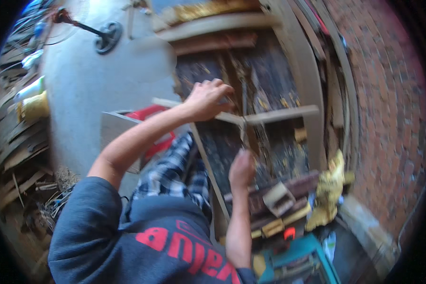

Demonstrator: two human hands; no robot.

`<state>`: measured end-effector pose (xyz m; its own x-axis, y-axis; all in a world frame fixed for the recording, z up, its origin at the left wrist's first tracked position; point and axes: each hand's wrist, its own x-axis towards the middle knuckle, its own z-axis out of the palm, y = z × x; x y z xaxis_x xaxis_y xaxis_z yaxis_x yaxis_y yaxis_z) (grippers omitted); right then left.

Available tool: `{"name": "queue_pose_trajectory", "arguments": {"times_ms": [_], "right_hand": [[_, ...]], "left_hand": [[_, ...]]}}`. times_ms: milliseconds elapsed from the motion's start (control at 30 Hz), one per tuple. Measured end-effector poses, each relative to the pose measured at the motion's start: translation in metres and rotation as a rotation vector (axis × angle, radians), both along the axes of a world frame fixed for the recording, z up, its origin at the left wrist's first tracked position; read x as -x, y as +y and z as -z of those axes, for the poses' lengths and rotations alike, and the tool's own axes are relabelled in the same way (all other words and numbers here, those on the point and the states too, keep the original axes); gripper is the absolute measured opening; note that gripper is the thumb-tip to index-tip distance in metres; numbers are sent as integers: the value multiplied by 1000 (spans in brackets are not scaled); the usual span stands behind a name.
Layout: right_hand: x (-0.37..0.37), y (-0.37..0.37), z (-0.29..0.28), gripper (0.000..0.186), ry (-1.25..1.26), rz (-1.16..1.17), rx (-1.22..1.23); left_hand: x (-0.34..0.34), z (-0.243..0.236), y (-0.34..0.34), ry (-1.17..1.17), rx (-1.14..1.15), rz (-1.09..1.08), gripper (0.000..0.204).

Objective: Filing and sanding wooden pieces at a workbench in a workshop.

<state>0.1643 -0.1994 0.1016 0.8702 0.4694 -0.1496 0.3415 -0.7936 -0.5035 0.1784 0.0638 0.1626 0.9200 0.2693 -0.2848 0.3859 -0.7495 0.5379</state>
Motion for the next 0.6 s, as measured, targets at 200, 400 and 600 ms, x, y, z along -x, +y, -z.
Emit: {"name": "queue_pose_trajectory", "arguments": {"times_ms": [200,400,600], "right_hand": [[-3,-3,1,21,19,-13,34],[-20,18,-12,22,41,-19,19],[-47,43,9,20,-33,-72,35]], "left_hand": [[19,88,-61,-167,-159,40,36],[8,93,-44,-227,-47,83,28],[-11,98,-34,-269,-186,-14,25]]}}
